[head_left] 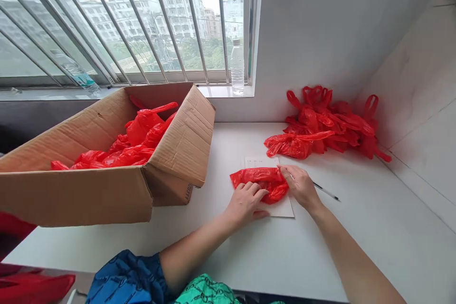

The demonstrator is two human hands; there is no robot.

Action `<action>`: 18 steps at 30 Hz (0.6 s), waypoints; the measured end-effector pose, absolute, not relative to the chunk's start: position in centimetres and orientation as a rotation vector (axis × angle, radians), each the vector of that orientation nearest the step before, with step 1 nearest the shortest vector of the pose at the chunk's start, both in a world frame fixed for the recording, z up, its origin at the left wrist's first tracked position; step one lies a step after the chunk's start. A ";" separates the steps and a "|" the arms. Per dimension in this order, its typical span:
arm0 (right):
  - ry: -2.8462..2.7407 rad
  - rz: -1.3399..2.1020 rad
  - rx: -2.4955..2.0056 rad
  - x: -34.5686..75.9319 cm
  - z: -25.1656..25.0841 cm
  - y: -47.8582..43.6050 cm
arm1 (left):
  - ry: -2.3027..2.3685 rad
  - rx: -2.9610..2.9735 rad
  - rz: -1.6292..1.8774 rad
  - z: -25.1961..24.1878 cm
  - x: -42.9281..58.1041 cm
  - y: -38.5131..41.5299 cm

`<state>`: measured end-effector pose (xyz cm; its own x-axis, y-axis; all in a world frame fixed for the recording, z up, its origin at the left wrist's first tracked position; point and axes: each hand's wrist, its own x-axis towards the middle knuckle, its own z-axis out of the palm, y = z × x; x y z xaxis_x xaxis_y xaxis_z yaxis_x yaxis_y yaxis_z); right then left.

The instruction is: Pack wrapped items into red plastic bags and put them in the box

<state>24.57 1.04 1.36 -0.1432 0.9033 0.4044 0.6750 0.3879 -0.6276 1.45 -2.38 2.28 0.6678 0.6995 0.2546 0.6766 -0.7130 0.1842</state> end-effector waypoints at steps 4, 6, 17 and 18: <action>-1.986 0.417 -1.342 24.5 0.8 0.3 | 1.278 2.781 0.343 2.0 2.5 -2.4; -1.992 0.456 -1.362 24.6 0.7 0.1 | 1.266 2.701 0.349 3.5 1.9 -2.9; -1.998 0.580 -1.442 24.1 -0.8 0.3 | 1.391 1.739 1.104 24.4 -11.5 -10.7; -1.989 0.616 -1.454 23.9 -0.8 0.2 | 1.496 1.700 1.330 25.7 -12.8 -10.8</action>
<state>23.92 0.24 -0.77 -0.2265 0.9553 0.1902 0.6806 0.2949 -0.6707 -12.82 -10.75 25.69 -0.0867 0.9392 0.3321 0.4397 -0.2631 0.8587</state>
